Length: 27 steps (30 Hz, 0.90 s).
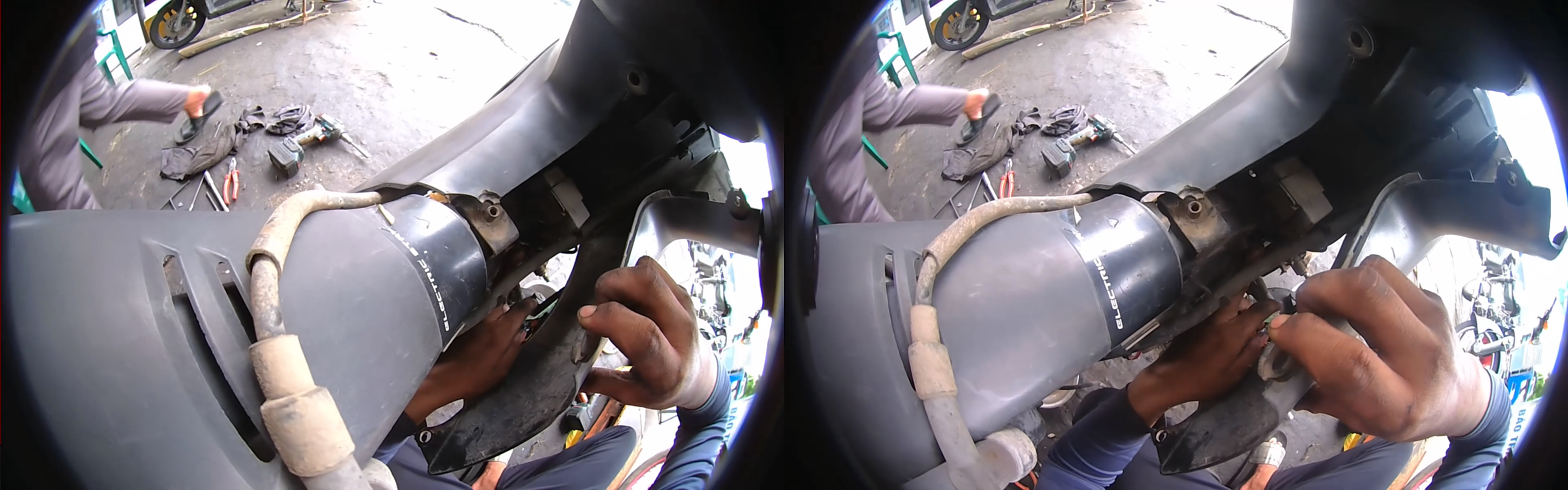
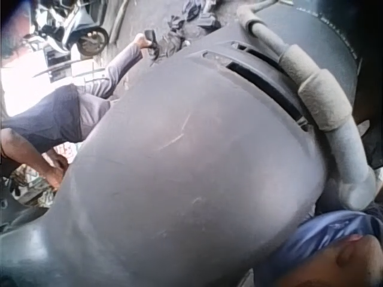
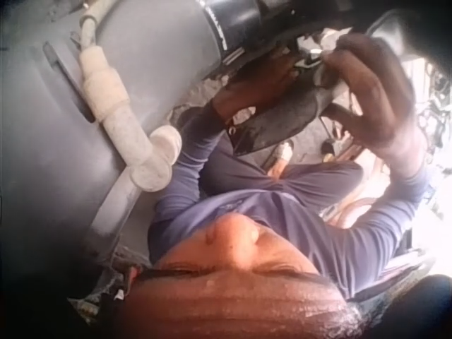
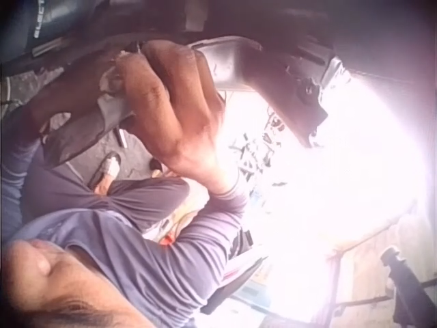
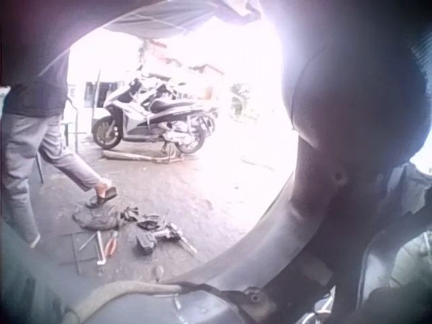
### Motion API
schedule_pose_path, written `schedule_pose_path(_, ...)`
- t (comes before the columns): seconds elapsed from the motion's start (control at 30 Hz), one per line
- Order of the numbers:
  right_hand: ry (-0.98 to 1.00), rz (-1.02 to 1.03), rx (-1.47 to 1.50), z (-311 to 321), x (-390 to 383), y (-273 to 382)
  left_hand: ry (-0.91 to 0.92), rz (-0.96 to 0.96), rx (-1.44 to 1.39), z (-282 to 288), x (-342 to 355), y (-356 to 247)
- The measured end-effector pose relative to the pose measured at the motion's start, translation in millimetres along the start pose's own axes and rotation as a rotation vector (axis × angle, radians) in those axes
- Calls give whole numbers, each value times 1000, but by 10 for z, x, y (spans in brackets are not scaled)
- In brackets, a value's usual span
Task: The recorder is disassembling and working on the engine area of a motorcycle, using a hammer and impact driver.
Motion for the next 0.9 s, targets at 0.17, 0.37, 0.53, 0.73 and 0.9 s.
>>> schedule_pose_path(0.17, -1, -3, 32, -5, -27, 1, -101, -182, 278, -42, 175, -41)
schedule_pose_path(0.37, 53, 19, 1, 7, 5, 18, -256, -227, 185, 9, 233, -128)
schedule_pose_path(0.53, 67, 21, -37, 44, -70, 48, -153, -148, 278, -52, 311, -47)
schedule_pose_path(0.73, 2, -27, 73, 21, -88, 43, -113, -89, 211, -228, 375, 201)
schedule_pose_path(0.9, -87, 72, 138, 1, -7, 113, -183, -235, 429, -167, 324, 95)
Point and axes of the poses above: each hand's wrist, its own x-axis towards the middle knuckle, its own z-axis out of the back of the hand, y = z × x, the point moved 4 cm from there along x, towards the middle knuckle, and after that the axes turned 3 degrees about x, right-handed, at the moved point
